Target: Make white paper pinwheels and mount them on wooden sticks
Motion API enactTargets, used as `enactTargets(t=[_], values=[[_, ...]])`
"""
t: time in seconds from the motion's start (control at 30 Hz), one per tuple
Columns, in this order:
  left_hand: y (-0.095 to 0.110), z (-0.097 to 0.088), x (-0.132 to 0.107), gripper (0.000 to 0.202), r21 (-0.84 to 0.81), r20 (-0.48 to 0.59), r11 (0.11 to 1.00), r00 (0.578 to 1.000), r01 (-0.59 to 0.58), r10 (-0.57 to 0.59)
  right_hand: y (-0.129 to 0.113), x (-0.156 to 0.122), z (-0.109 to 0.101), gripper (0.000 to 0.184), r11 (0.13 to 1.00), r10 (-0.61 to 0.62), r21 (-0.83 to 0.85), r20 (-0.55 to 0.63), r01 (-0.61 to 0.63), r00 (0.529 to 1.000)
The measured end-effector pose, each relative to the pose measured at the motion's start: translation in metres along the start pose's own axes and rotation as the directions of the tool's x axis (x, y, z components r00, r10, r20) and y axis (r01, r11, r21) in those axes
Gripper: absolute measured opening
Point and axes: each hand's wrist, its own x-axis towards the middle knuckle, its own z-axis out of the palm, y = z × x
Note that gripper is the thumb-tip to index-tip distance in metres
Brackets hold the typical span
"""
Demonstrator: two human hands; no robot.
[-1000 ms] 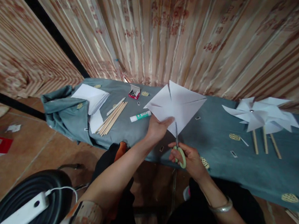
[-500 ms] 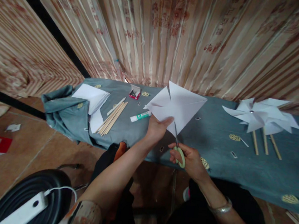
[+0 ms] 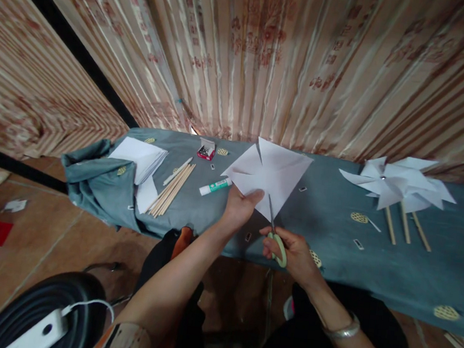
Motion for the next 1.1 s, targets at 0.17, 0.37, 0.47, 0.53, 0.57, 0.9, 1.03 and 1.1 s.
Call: enactTargets(t=[0.17,0.37,0.47,0.53,0.57,0.9,1.03,1.1], values=[[-0.0025,-0.0008,-0.0025,0.017,0.026,0.020,1.000,1.000,0.010,-0.010,-0.0003,0.0005,-0.0008,0.052,1.000,0.007,0.007,-0.003,-0.007,1.000],[-0.0014,-0.0010,-0.0024,0.028,0.019,0.013,1.000,1.000,0.001,-0.001,0.0001,0.0011,0.0002,0.052,1.000,0.005,0.024,-0.014,-0.004,1.000],[-0.0008,-0.0008,-0.0023,0.031,0.022,0.009,1.000,1.000,-0.003,0.003,0.0001,0.0015,0.0005,0.052,1.000,0.011,0.029,-0.018,-0.011,1.000],[-0.0012,-0.0007,-0.0027,0.028,0.022,0.017,1.000,1.000,-0.007,0.007,0.0002,0.0017,0.0001,0.055,0.999,0.021,0.029,-0.021,-0.021,1.000],[-0.0017,-0.0006,-0.0032,0.025,0.023,0.027,1.000,1.000,-0.007,0.006,0.0003,0.0018,-0.0004,0.055,0.999,0.025,0.028,-0.022,-0.025,0.999],[-0.0021,0.0000,-0.0066,0.019,0.037,0.036,0.998,0.998,0.045,-0.047,-0.0003,0.0022,-0.0017,0.052,1.000,0.027,0.008,-0.029,-0.027,0.999],[0.0000,0.0004,-0.0074,0.017,0.037,0.031,0.997,0.997,0.074,-0.075,-0.0012,0.0018,-0.0005,0.053,0.999,0.028,0.022,-0.037,-0.027,0.999],[0.0010,0.0004,-0.0088,0.016,0.027,0.048,0.996,0.995,0.083,-0.084,-0.0012,0.0018,-0.0008,0.052,0.999,0.025,0.024,-0.037,-0.024,0.999]])
